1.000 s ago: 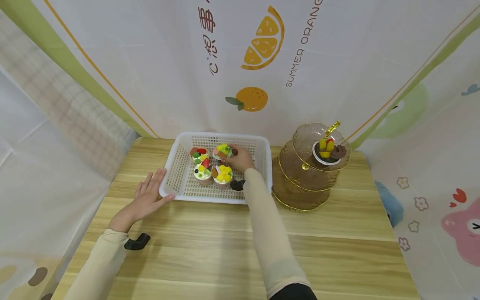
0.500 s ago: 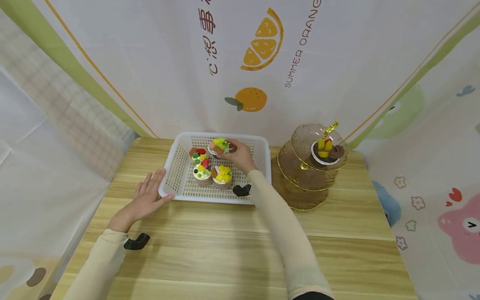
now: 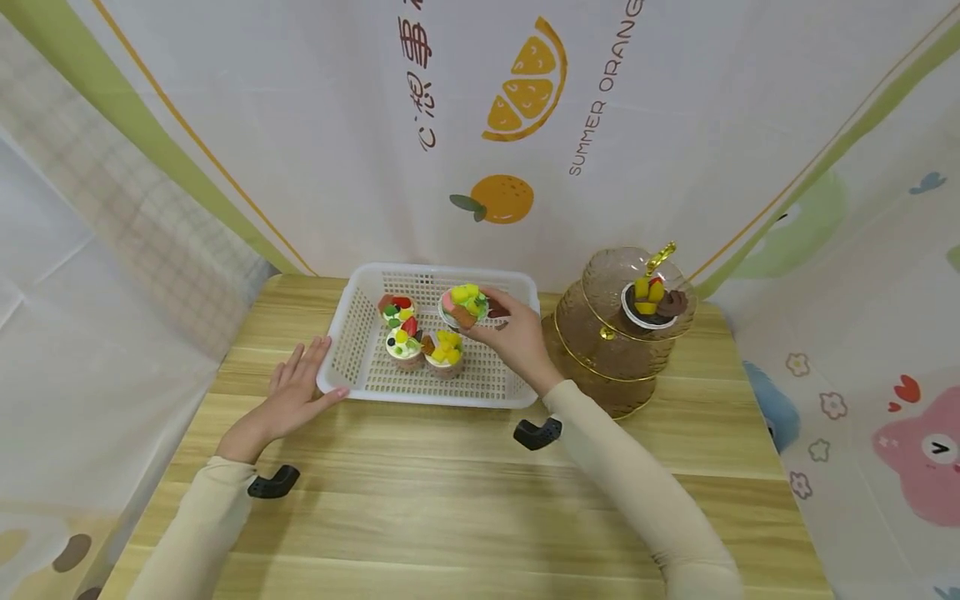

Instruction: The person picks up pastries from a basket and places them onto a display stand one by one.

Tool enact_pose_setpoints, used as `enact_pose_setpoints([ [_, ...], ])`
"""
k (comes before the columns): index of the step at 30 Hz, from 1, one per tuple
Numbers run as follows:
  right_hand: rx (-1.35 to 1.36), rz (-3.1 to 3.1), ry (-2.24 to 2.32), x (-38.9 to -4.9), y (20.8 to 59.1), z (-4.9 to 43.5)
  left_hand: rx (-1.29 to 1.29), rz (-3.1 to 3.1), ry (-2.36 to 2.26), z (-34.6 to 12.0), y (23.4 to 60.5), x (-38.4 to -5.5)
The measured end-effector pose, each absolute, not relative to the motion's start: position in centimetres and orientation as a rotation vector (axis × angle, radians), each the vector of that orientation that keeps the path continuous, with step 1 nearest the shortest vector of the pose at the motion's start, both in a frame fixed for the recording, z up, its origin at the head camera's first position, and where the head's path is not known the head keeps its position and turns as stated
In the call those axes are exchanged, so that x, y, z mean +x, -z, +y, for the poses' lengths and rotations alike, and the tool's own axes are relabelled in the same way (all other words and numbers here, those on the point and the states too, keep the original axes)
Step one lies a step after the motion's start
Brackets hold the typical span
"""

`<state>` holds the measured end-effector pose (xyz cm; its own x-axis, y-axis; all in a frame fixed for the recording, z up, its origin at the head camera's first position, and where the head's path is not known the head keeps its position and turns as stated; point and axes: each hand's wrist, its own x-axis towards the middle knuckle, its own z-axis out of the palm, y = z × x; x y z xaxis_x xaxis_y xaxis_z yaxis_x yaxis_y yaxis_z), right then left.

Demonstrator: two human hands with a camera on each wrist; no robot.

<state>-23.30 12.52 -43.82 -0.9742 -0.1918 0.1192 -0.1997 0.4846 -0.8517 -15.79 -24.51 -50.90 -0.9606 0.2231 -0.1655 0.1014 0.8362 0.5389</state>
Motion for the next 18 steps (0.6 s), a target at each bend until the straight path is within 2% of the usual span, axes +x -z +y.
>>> enact_pose_setpoints([
  [11,0.172,-2.622,-1.327,-16.0,43.8,20.9,0.256,2.797,-0.814,-24.0,50.6,-15.6],
  [18,-0.03,-2.582,-1.312,-14.4,44.4,24.5,0.251,2.789,-0.796,-24.3,50.4,-15.5],
])
